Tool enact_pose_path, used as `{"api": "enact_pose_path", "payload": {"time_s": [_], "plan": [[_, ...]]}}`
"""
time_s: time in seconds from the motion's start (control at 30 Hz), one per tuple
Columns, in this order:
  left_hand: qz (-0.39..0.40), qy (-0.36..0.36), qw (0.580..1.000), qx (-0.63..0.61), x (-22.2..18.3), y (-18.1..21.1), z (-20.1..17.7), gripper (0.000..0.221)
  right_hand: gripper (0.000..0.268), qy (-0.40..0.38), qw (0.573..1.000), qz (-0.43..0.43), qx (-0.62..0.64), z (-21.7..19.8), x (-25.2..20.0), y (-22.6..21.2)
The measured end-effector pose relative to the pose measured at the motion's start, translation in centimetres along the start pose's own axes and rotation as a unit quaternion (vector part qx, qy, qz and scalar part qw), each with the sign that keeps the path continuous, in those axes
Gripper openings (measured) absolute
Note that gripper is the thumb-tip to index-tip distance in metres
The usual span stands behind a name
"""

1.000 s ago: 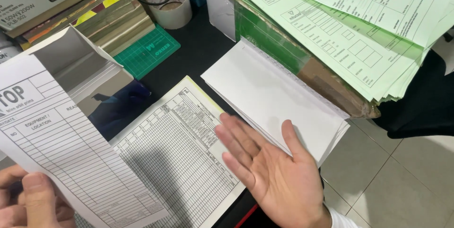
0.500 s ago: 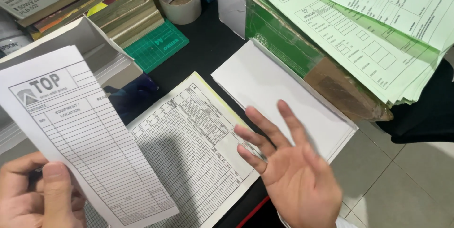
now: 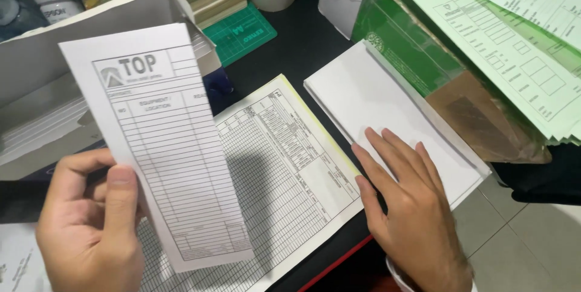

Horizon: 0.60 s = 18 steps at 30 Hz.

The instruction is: Folding paper forms and inserting them into envelopes

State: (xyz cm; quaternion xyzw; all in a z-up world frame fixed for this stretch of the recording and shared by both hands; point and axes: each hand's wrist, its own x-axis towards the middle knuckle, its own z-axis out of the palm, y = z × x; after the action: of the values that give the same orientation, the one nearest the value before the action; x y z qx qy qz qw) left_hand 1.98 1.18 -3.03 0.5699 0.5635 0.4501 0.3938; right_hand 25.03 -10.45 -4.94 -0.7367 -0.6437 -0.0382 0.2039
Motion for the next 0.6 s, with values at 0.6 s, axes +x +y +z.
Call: {"api": "enact_pose_path", "payload": {"time_s": [0.6], "plan": [[0.03, -0.305, 0.949, 0.069, -1.1, 2.3, -2.8, 0.052, 0.036, 0.008, 0.642, 0.305, 0.703, 3.0, -0.3, -8.3]]}}
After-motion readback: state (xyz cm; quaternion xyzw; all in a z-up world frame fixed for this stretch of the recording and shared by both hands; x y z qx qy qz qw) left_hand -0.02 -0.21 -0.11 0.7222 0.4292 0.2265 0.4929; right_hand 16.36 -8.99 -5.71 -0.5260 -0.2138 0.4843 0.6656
